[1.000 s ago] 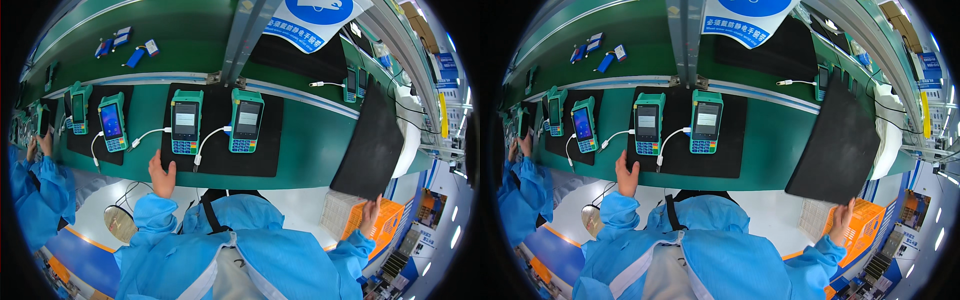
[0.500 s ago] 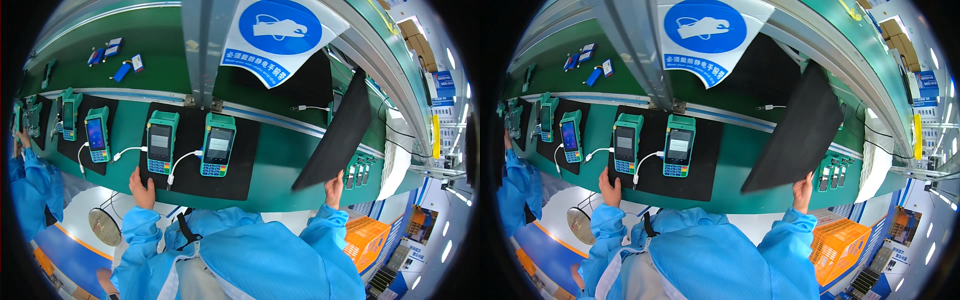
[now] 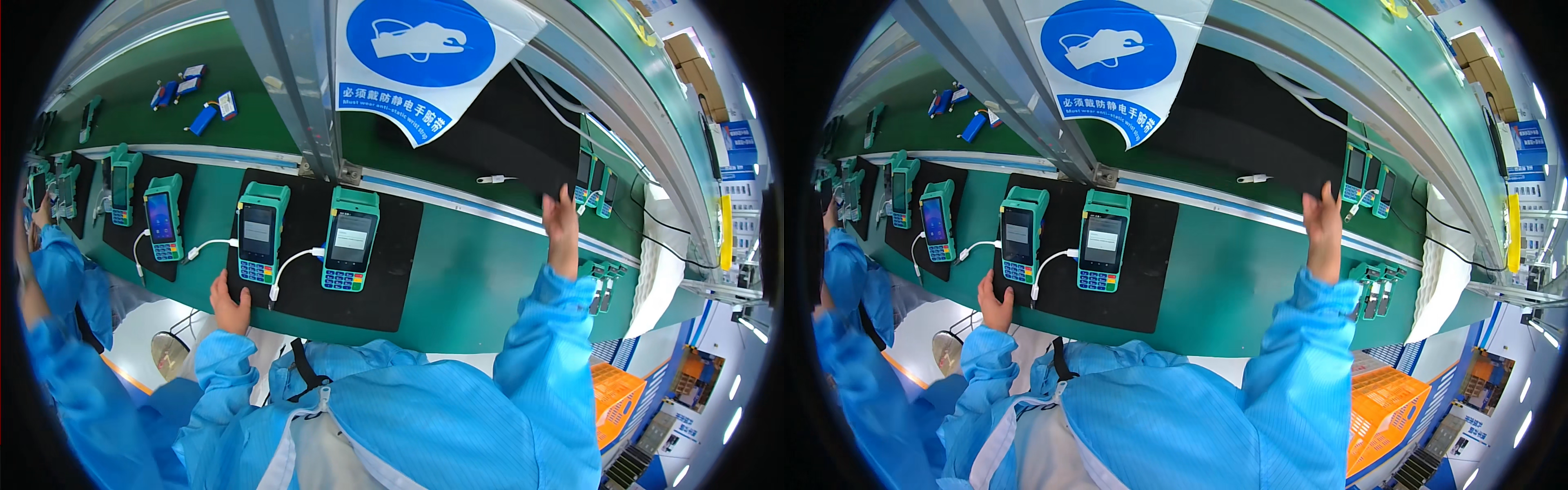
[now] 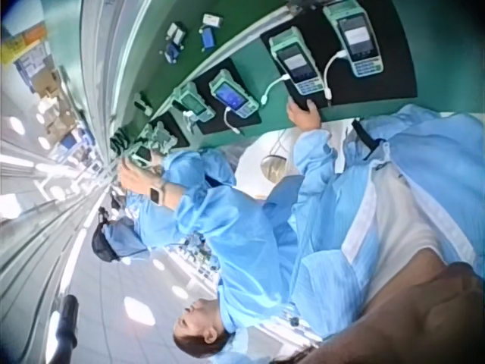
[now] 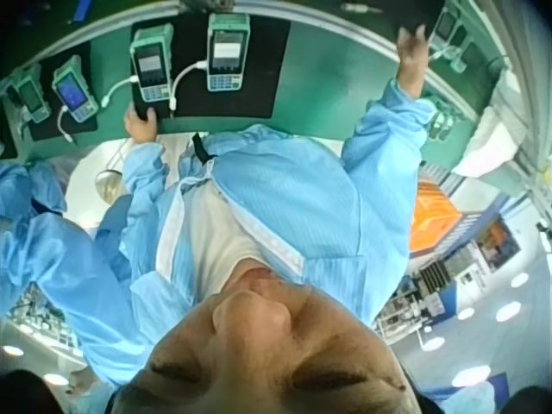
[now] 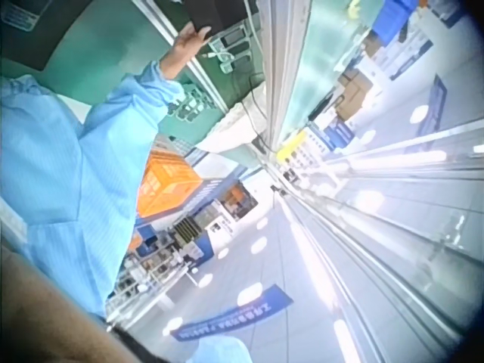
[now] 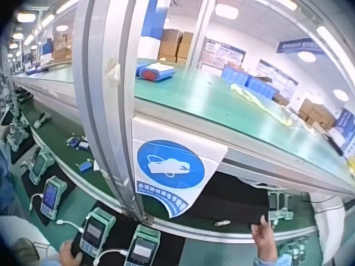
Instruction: The person inserts components and batteries into handheld electronic devices by hand on an assembly line.
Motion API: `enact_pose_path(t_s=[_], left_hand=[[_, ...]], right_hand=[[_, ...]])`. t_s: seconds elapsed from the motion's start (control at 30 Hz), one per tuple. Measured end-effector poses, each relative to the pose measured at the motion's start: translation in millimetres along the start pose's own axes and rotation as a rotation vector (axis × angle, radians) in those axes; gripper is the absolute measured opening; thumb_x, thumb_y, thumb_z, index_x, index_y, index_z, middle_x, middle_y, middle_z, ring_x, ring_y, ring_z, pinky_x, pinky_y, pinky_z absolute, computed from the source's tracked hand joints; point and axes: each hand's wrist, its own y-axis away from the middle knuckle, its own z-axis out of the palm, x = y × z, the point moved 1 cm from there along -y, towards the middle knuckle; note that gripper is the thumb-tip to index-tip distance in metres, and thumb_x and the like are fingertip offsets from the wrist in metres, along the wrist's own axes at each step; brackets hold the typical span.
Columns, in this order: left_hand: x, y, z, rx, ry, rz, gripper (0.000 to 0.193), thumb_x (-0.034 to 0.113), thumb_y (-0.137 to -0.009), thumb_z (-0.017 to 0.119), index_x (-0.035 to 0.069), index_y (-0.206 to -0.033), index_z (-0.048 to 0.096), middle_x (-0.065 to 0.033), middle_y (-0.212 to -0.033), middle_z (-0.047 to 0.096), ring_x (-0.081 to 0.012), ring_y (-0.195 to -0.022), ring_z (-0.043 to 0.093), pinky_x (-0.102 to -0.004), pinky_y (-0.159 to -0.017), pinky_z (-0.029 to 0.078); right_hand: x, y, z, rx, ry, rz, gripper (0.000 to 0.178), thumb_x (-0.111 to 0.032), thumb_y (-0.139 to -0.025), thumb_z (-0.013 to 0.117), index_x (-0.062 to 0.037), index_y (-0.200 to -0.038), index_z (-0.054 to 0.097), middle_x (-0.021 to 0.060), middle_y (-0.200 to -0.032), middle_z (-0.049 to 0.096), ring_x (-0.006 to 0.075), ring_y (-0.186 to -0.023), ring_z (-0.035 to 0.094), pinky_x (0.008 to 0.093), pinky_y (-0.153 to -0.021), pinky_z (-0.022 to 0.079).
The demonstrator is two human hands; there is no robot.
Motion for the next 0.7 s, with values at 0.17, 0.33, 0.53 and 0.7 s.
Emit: enact_pose_path(t_s=[0.17, 0.33, 0.53, 0.7], left_hand=[[-4.3, -0.5, -0.3, 0.015, -0.003, 0.019, 0.058, 0.012, -0.070, 0.061, 0.002, -0.123, 0.039, -0.0188, -0.117, 0.042, -0.0347, -0.104, 0.041, -0.0387, -0.091, 0.033], [-8.8, 6.9, -4.7, 0.056, -0.008, 0.038, 0.060, 0.011, -0.068, 0.062, 0.002, -0.123, 0.039, -0.0195, -0.115, 0.043, -0.0356, -0.102, 0.042, -0.0397, -0.089, 0.033], [-11.9, -1.8, -2.0, 0.020, 0.036, 0.039, 0.057, 0.018, -0.068, 0.063, 0.001, -0.119, 0.042, -0.0205, -0.111, 0.045, -0.0363, -0.103, 0.043, -0.0408, -0.089, 0.033], [-14.1, -27.7, 8.9, -0.026, 0.220, -0.126, 0.046, 0.017, -0.067, 0.061, 0.006, -0.111, 0.052, -0.0182, -0.102, 0.049, -0.0335, -0.095, 0.049, -0.0394, -0.084, 0.039]], right_hand=[[4.9, -41.4, 69.4, 0.235, 0.302, -0.052, 0.045, -0.010, -0.082, 0.057, -0.0091, -0.119, 0.032, 0.0120, -0.092, 0.054, 0.0261, -0.066, 0.059, 0.0365, -0.058, 0.055], [20.3, -51.7, 69.3, 0.183, 0.369, -0.046, 0.050, -0.009, -0.080, 0.058, -0.0062, -0.121, 0.030, 0.0147, -0.094, 0.051, 0.0276, -0.062, 0.059, 0.0371, -0.053, 0.056], [4.2, -37.8, 73.8, 0.293, 0.874, -0.119, 0.068, -0.033, -0.071, 0.068, 0.0017, -0.120, 0.035, 0.0131, -0.085, 0.053, 0.0305, -0.087, 0.056, 0.0362, -0.057, 0.052], [34.3, -39.5, -40.8, -0.090, 1.248, -0.390, 0.044, -0.035, -0.076, 0.060, -0.0017, -0.104, 0.050, 0.0099, -0.087, 0.057, 0.0201, -0.077, 0.056, 0.0301, -0.064, 0.043]])
